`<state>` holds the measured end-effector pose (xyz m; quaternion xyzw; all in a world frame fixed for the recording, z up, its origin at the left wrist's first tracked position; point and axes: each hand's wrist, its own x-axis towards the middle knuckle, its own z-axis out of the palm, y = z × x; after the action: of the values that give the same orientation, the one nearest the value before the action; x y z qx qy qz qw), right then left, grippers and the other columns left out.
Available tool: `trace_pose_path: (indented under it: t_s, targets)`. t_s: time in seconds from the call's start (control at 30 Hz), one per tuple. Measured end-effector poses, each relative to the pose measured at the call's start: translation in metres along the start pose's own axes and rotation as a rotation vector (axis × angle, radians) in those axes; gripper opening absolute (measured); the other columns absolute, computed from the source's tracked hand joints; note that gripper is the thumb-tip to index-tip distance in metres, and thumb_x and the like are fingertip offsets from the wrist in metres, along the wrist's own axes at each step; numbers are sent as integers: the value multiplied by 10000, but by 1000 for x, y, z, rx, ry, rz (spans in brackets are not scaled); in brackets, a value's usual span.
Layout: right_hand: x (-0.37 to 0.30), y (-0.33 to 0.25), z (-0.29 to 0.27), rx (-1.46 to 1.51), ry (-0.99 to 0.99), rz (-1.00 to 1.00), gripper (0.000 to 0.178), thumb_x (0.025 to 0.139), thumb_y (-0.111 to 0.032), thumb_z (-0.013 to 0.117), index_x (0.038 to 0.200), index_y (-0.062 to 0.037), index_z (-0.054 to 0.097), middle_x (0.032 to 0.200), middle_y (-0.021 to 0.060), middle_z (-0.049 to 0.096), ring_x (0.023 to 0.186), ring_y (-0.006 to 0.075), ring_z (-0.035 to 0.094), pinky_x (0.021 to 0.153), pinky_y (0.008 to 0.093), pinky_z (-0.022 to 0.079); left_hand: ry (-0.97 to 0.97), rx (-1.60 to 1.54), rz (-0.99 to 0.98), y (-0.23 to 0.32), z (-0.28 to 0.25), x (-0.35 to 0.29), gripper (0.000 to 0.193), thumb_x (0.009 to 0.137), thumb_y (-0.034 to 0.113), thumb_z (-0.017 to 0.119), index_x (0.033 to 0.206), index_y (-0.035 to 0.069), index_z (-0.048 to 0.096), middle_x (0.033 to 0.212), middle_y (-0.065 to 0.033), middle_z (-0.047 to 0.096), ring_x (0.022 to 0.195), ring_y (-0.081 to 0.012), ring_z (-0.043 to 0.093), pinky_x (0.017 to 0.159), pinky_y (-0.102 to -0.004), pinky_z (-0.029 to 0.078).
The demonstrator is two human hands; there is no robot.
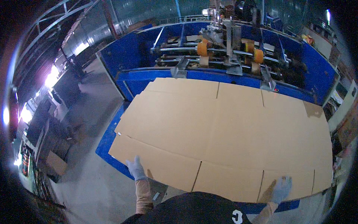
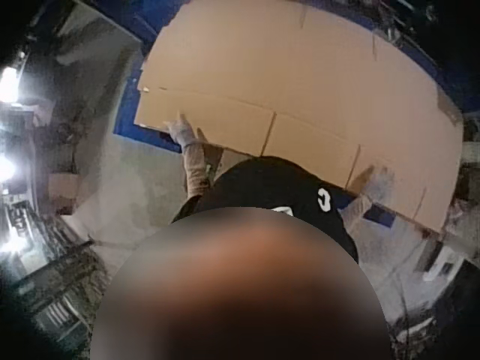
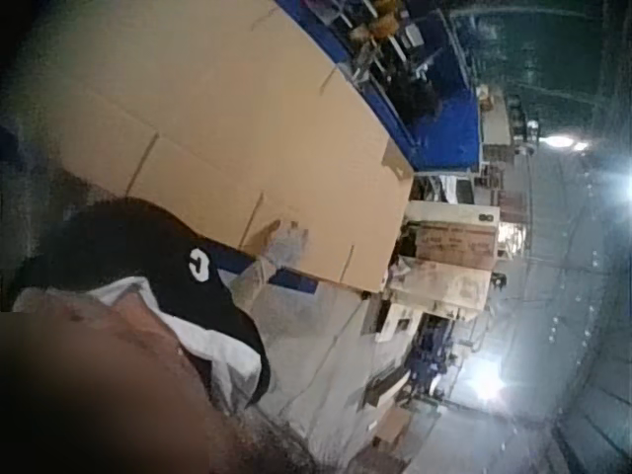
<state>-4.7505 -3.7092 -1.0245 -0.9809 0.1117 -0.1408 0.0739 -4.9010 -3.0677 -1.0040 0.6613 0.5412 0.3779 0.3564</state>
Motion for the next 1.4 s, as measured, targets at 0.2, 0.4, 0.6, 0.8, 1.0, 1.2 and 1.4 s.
trace_pose_path:
  t_s: [0.2, 0.4, 0.6, 0.8, 1.0, 1.2, 1.4]
  targets:
    - [2, -74, -32, 64, 26, -27, 402, 850, -289, 563, 1136, -7, 576, 1288, 249, 504, 1220, 396, 448, 1036, 465, 346, 32, -662, 69, -9, 1, 15, 449, 871, 174, 572, 1220, -84, 457, 1207, -226, 542, 1039, -346, 550, 915, -401, 443]
    - [4, -102, -46, 43, -8, -118, 442, 816, -304, 588, 1155, -23, 552, 1240, 238, 524, 1186, 376, 469, 999, 470, 368, -59, -1222, -275, -22, -43, 29, 315, 870, 178, 578, 1139, 21, 532, 1001, -116, 591, 847, -243, 570, 770, -351, 476]
    - [9, -128, -64, 42, -93, -142, 429, 819, -333, 585, 1137, -45, 575, 1238, 224, 534, 1157, 379, 492, 974, 455, 406, -511, -785, -157, 34, -47, -13, 552, 797, 115, 676, 1289, -7, 460, 1203, -130, 544, 1018, -223, 550, 877, -370, 472]
    - [29, -160, -87, 523, -342, -386, 437, 880, -393, 534, 1131, -42, 606, 1097, 175, 621, 975, 340, 603, 858, 443, 479, -558, -764, 325, 153, -84, 20, 460, 753, -4, 671, 1194, -28, 541, 1048, -147, 623, 911, -250, 608, 801, -372, 501]
    - [72, -223, -108, 1654, -907, -111, 624, 959, -545, 361, 1196, -4, 560, 1032, 143, 659, 880, 260, 658, 751, 377, 535, -707, 55, 1085, 229, -68, -27, 480, 740, -22, 634, 1212, 9, 555, 1123, -157, 632, 1001, -272, 623, 876, -382, 491]
    - [145, -279, -109, 1670, -693, -320, 621, 982, -530, 318, 1228, 3, 519, 1025, 104, 643, 864, 190, 635, 766, 318, 526, -1004, 552, 1528, 180, 0, -108, 589, 779, 207, 571, 1340, 73, 453, 1386, -171, 455, 1187, -329, 533, 940, -428, 460]
    - [144, -314, -66, 1965, -736, -38, 497, 983, -442, 423, 1192, -9, 547, 1026, 113, 635, 893, 182, 628, 763, 322, 523, -768, 158, 1404, 157, 0, -115, 438, 744, 272, 622, 1122, 52, 635, 1197, -133, 617, 1101, -311, 597, 884, -413, 482]
